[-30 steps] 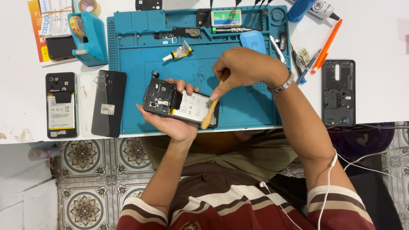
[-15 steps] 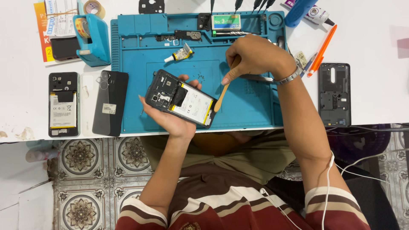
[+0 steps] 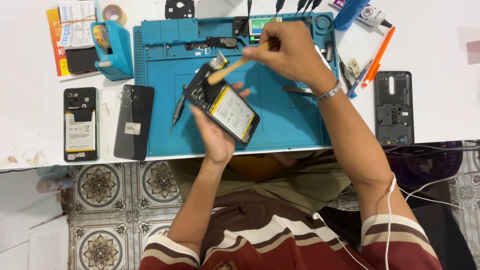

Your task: The person uses a wooden stick to pry open a black smartphone, then uses a blue plastic spudger to separate the screen from the frame. They remove the battery and continue prying the screen assembly away from the chassis, exposing the internal components.

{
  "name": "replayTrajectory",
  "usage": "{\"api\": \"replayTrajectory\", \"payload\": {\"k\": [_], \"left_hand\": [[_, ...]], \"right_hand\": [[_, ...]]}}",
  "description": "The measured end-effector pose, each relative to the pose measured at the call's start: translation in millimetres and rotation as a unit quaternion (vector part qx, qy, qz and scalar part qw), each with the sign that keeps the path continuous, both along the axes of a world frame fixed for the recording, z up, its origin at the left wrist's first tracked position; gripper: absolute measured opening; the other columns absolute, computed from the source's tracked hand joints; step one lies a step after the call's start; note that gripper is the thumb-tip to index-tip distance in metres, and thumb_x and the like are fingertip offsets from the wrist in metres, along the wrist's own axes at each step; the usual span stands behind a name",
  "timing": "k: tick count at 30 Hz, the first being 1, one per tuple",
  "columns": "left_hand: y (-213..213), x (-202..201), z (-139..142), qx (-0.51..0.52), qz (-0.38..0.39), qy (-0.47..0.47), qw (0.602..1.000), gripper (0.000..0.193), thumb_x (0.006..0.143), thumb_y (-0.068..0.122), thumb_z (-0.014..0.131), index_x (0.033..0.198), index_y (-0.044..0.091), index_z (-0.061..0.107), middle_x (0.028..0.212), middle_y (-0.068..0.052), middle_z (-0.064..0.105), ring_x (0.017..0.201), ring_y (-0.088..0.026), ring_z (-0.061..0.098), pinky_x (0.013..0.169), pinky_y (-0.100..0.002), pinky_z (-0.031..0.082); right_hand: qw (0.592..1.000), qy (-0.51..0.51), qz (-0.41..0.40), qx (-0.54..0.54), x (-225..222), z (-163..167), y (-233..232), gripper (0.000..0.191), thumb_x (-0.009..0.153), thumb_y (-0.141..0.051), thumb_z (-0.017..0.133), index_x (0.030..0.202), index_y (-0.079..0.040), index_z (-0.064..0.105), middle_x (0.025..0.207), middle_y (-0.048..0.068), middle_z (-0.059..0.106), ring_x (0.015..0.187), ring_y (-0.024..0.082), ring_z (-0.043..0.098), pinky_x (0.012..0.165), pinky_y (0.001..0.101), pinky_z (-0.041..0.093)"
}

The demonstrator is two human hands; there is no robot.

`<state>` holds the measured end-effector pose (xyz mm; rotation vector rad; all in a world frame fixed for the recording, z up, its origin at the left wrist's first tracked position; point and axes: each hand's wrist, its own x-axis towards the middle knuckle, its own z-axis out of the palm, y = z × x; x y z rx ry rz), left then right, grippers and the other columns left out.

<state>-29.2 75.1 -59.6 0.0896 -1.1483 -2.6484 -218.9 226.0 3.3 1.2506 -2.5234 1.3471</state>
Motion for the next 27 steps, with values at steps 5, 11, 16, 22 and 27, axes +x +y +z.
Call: {"api": "replayTrajectory", "payload": {"k": [5,11,16,22,27], "left_hand": [[5,-1,-15,-0.051,-0.008,0.034,0.998,0.083,0.103,0.072,0.02,0.151,0.006,0.04,0.14,-0.013,0.052,0.133,-0.031,0.054,0.12,-0.048,0.043],[4,2,-14,-0.013,-0.026,0.1,0.995,0.082,0.106,0.073,0.018,0.141,0.004,0.047,0.133,-0.009,0.052,0.123,-0.026,0.054,0.111,-0.044,0.044],[4,2,-6,-0.038,-0.026,0.084,0.995,0.079,0.107,0.072,0.022,0.139,0.004,0.046,0.127,-0.01,0.052,0.118,-0.026,0.055,0.109,-0.046,0.045],[6,0,-2,-0.085,-0.013,0.067,0.994,0.095,0.098,0.074,0.038,0.165,0.011,0.011,0.123,-0.007,0.049,0.113,-0.022,0.054,0.109,-0.046,0.045],[4,0,1,-0.131,-0.013,0.077,0.988,0.11,0.094,0.078,0.045,0.168,0.005,0.009,0.122,-0.005,0.049,0.114,-0.019,0.057,0.111,-0.043,0.048]], "right_hand": [[0.996,0.037,-0.076,-0.007,-11,5,8,0.043,0.106,-0.035,0.08,0.082,-0.002,0.067,0.062,0.002,0.058,0.055,0.008,0.048,0.051,0.0267,0.035],[0.991,0.044,-0.031,0.121,-17,8,11,0.038,0.094,-0.039,0.084,0.077,-0.006,0.076,0.058,0.004,0.062,0.047,0.014,0.051,0.047,0.0305,0.038],[0.981,0.088,-0.054,0.167,-16,4,16,0.04,0.073,-0.044,0.092,0.076,-0.008,0.076,0.063,0.005,0.068,0.053,0.017,0.065,0.053,0.0293,0.05],[0.953,0.12,-0.164,0.224,-25,-2,31,0.046,0.072,-0.047,0.097,0.08,-0.007,0.076,0.069,0.007,0.07,0.063,0.024,0.068,0.056,0.037,0.052],[0.934,0.196,-0.223,0.198,-30,-14,45,0.06,0.058,-0.048,0.1,0.085,-0.001,0.072,0.082,0.015,0.07,0.072,0.031,0.069,0.056,0.0408,0.054]]}}
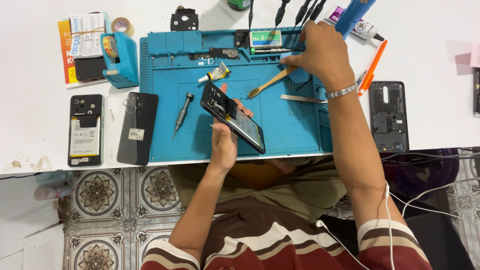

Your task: The person uses a wooden stick to pry open a black smartphone, then uses a blue plastic spudger to separate the screen from the frame. They remove the battery and continue prying the screen assembly away from the chassis, exposing the internal components.

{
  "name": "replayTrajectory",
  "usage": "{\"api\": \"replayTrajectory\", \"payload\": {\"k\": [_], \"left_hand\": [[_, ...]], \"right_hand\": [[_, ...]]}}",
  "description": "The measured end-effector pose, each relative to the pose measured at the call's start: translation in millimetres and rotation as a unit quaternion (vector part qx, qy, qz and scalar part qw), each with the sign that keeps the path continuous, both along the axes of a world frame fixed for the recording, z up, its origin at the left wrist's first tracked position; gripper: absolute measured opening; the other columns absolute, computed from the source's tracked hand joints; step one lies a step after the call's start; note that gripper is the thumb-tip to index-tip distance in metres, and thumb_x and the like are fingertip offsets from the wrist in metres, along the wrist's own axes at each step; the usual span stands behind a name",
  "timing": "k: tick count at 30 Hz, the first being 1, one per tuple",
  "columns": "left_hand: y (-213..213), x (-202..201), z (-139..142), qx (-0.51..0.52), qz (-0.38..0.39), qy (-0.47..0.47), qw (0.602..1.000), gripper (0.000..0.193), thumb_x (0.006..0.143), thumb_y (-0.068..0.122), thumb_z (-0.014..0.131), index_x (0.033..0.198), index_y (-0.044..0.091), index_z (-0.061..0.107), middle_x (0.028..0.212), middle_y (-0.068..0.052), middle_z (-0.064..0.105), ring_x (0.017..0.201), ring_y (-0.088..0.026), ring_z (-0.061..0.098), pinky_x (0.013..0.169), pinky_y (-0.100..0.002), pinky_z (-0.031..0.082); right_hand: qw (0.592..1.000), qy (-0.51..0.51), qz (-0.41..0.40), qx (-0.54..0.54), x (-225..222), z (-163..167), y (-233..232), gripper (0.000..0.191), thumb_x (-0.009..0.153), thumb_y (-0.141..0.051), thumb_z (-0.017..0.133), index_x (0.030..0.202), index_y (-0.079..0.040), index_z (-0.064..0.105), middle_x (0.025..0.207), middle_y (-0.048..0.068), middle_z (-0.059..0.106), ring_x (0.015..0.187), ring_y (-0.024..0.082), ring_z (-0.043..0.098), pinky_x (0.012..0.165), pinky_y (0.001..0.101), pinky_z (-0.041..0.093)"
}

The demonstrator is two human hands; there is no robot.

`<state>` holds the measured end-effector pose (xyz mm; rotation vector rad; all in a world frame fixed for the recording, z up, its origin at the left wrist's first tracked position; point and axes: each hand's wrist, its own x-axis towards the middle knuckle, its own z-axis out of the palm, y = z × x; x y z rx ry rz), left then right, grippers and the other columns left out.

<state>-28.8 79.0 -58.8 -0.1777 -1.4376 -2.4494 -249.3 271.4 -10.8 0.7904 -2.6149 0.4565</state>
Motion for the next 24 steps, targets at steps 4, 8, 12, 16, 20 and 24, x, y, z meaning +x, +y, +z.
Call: {"api": "replayTrajectory", "payload": {"k": [4,8,12,16,20,24], "left_hand": [[1,2,1,-0.026,0.006,-0.006,1.0,0.102,0.09,0.052,0.074,0.163,0.008,0.017,0.121,-0.003,0.048,0.115,-0.016,0.058,0.112,-0.038,0.05],[4,0,-4,-0.04,0.018,-0.002,0.999,0.069,0.087,0.017,0.089,0.136,0.01,0.042,0.116,-0.001,0.049,0.107,-0.013,0.059,0.109,-0.034,0.056],[5,1,-14,-0.03,0.032,0.036,0.998,0.042,0.085,0.003,0.089,0.109,0.01,0.055,0.108,0.0,0.053,0.095,-0.012,0.063,0.09,-0.027,0.059],[8,8,-17,0.001,0.106,-0.052,0.993,0.022,0.097,-0.001,0.08,0.109,0.003,0.062,0.103,-0.008,0.065,0.092,-0.013,0.063,0.09,-0.029,0.054],[4,7,-3,0.061,0.094,-0.036,0.993,0.018,0.104,0.004,0.068,0.121,0.001,0.063,0.119,-0.01,0.065,0.113,-0.017,0.063,0.106,-0.036,0.052],[3,4,12,0.115,0.038,-0.034,0.992,0.031,0.104,0.013,0.054,0.133,0.002,0.057,0.139,-0.012,0.062,0.136,-0.023,0.058,0.118,-0.037,0.045]], "right_hand": [[0.997,-0.067,-0.036,0.023,-1,-4,4,0.06,0.058,-0.048,0.101,0.081,-0.001,0.072,0.082,0.018,0.069,0.072,0.035,0.068,0.061,0.0438,0.054],[0.99,-0.11,-0.051,0.076,-1,-3,1,0.05,0.062,-0.045,0.099,0.08,-0.006,0.074,0.074,0.014,0.069,0.069,0.032,0.069,0.059,0.0435,0.052],[0.995,-0.058,-0.037,0.075,2,1,-5,0.042,0.068,-0.041,0.097,0.076,-0.007,0.073,0.066,0.009,0.069,0.064,0.029,0.068,0.057,0.0431,0.048],[0.998,-0.048,0.045,-0.025,5,6,-14,0.028,0.09,-0.026,0.089,0.09,-0.004,0.071,0.074,0.007,0.071,0.07,0.027,0.07,0.067,0.0422,0.051],[0.983,-0.142,0.092,-0.076,11,10,-23,0.03,0.089,-0.02,0.087,0.1,0.0,0.068,0.08,0.013,0.069,0.074,0.03,0.069,0.07,0.0403,0.054],[0.985,-0.061,0.16,-0.018,18,13,-24,0.044,0.065,-0.016,0.093,0.097,0.003,0.07,0.084,0.02,0.07,0.079,0.037,0.068,0.067,0.0405,0.053]]}}
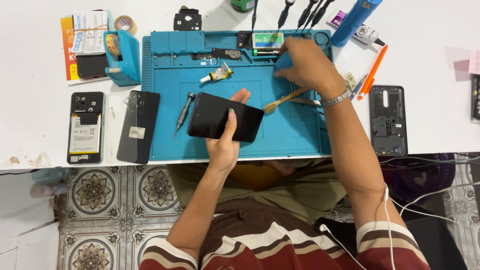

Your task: The person uses a wooden stick to pry open a black smartphone, then uses a blue plastic spudger to separate the screen from the frame. They remove the battery and continue prying the screen assembly away from the chassis, exposing the internal components.

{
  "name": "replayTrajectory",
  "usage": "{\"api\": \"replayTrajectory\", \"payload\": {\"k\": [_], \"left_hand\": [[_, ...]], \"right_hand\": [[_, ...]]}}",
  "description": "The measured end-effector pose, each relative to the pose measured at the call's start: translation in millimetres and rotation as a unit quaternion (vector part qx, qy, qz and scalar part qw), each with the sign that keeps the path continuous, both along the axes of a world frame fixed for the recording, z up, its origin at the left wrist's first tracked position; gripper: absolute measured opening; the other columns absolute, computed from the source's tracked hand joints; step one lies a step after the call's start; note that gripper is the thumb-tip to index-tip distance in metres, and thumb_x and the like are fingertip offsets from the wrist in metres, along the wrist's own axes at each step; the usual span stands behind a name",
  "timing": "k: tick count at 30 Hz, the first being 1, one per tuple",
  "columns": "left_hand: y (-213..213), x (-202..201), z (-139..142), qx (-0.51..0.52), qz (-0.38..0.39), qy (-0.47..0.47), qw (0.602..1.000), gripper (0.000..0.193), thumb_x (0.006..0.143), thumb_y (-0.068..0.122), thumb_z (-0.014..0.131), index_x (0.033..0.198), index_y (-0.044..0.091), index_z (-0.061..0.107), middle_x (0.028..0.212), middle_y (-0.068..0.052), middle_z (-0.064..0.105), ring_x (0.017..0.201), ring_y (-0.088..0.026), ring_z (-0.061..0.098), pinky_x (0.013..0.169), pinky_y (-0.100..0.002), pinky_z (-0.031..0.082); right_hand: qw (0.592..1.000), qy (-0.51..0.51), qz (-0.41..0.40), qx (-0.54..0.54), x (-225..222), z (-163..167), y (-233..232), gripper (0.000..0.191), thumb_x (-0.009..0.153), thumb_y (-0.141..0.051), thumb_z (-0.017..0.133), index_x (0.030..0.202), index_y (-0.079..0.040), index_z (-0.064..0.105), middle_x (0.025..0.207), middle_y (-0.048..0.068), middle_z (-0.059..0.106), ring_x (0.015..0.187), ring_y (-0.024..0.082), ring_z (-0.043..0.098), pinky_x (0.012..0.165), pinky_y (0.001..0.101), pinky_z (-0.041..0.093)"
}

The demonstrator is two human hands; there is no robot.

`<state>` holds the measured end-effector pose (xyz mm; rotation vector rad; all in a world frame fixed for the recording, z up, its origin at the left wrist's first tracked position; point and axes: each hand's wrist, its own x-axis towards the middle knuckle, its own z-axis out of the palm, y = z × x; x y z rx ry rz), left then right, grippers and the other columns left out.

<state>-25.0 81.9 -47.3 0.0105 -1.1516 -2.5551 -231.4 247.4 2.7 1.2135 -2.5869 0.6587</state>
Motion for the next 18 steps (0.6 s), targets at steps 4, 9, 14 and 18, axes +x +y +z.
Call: {"api": "replayTrajectory", "payload": {"k": [4,9,14,18], "left_hand": [[1,1,-3,0.021,0.02,0.027,0.999,0.032,0.107,0.009,0.057,0.136,-0.001,0.051,0.136,-0.013,0.056,0.134,-0.028,0.055,0.116,-0.044,0.044],[1,1,-19,0.009,0.047,0.147,0.988,0.045,0.108,0.037,0.053,0.138,0.004,0.046,0.133,-0.008,0.048,0.128,-0.023,0.048,0.122,-0.043,0.036],[3,2,-29,0.089,0.074,0.135,0.984,0.06,0.11,0.058,0.037,0.136,0.005,0.043,0.125,-0.01,0.047,0.116,-0.023,0.048,0.114,-0.043,0.038],[5,-6,-27,0.044,0.117,0.07,0.99,0.06,0.113,0.061,0.036,0.136,0.005,0.04,0.121,-0.008,0.043,0.11,-0.021,0.045,0.109,-0.041,0.038]], "right_hand": [[0.997,-0.08,0.004,0.0,0,8,-4,0.027,0.079,-0.009,0.088,0.097,0.0,0.069,0.088,0.018,0.071,0.084,0.032,0.07,0.074,0.0381,0.055],[0.96,-0.089,0.158,-0.212,13,11,-21,0.025,0.108,-0.003,0.072,0.101,0.0,0.048,0.097,0.012,0.064,0.113,0.026,0.076,0.091,0.0344,0.061],[0.956,-0.159,0.187,-0.159,39,5,-41,0.026,0.111,-0.021,0.059,0.102,-0.006,0.04,0.094,0.007,0.055,0.086,0.018,0.055,0.075,0.0319,0.045],[0.938,-0.269,0.184,-0.114,55,12,-47,0.032,0.1,-0.035,0.06,0.096,-0.008,0.042,0.087,0.005,0.043,0.073,0.015,0.041,0.064,0.0299,0.04]]}}
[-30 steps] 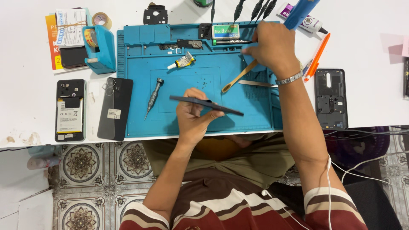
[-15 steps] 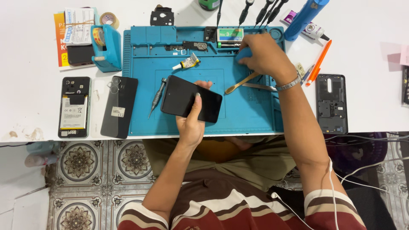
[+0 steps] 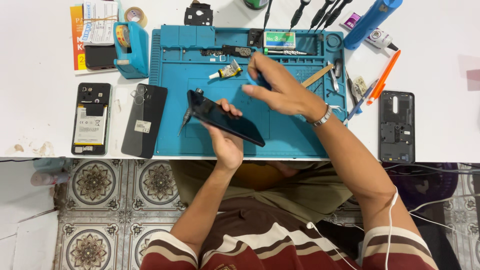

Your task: The person uses a wooden stick to pry open a black smartphone, then uses a blue plastic spudger to separate the screen from the frame. They remove the battery and continue prying the screen assembly away from the chassis, exposing the internal components.

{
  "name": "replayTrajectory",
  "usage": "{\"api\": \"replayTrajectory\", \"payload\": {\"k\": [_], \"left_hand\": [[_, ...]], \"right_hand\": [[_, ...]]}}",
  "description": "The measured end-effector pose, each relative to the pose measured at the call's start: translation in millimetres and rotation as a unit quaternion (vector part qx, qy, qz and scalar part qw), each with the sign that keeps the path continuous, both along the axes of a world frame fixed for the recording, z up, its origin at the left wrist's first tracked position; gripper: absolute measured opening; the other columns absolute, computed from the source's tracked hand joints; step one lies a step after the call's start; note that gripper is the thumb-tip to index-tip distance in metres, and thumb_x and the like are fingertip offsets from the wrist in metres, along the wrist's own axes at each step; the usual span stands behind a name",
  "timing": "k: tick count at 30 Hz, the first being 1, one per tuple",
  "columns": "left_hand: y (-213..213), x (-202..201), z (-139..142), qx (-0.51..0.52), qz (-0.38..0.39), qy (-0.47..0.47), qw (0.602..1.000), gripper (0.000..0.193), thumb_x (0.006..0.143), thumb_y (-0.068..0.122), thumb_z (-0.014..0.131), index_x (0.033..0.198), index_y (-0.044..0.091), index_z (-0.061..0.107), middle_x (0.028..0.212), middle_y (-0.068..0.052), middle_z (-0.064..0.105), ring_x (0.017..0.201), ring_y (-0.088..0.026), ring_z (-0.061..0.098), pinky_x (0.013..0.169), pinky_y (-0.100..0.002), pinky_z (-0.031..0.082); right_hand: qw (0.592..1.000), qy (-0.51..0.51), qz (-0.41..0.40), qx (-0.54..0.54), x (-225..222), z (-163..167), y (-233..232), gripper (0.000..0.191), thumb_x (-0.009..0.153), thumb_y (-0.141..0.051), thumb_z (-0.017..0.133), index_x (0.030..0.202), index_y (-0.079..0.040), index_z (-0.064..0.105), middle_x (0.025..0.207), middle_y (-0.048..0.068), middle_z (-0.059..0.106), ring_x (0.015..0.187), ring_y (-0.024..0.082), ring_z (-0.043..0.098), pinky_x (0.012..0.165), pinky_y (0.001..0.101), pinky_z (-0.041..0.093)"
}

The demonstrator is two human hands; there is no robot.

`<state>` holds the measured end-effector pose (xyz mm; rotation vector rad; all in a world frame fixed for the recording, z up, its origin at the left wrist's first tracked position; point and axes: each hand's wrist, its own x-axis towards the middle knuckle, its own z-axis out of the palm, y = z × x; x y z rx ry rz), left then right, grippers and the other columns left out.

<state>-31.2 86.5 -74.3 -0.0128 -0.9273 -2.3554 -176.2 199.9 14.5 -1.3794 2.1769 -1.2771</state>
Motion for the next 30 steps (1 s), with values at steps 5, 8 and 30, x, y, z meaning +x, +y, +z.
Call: {"api": "replayTrajectory", "payload": {"k": [5,8,30], "left_hand": [[-1,-2,11,-0.077,0.051,-0.02,0.996,0.042,0.11,0.049,0.045,0.138,0.02,0.032,0.117,-0.005,0.043,0.099,-0.017,0.044,0.094,-0.037,0.041],[-9,0,16,-0.011,0.035,-0.063,0.997,0.047,0.108,0.053,0.045,0.139,0.019,0.039,0.106,-0.002,0.043,0.09,-0.015,0.044,0.079,-0.034,0.044],[-14,9,24,-0.043,0.081,-0.142,0.986,0.025,0.113,0.035,0.042,0.101,0.013,0.036,0.073,-0.002,0.043,0.05,-0.013,0.044,0.044,-0.027,0.04]], "right_hand": [[0.994,-0.053,0.024,-0.097,15,15,-6,0.03,0.109,-0.028,0.06,0.118,-0.003,0.046,0.1,0.004,0.049,0.09,0.013,0.049,0.08,0.0317,0.047],[0.981,0.013,0.062,-0.182,20,22,-9,0.03,0.111,-0.019,0.058,0.126,0.004,0.047,0.111,0.014,0.056,0.097,0.02,0.054,0.084,0.0363,0.049],[0.947,-0.266,0.168,-0.057,44,23,-8,0.026,0.108,-0.029,0.058,0.113,-0.003,0.055,0.09,0.002,0.069,0.078,0.01,0.065,0.071,0.0273,0.056]]}}
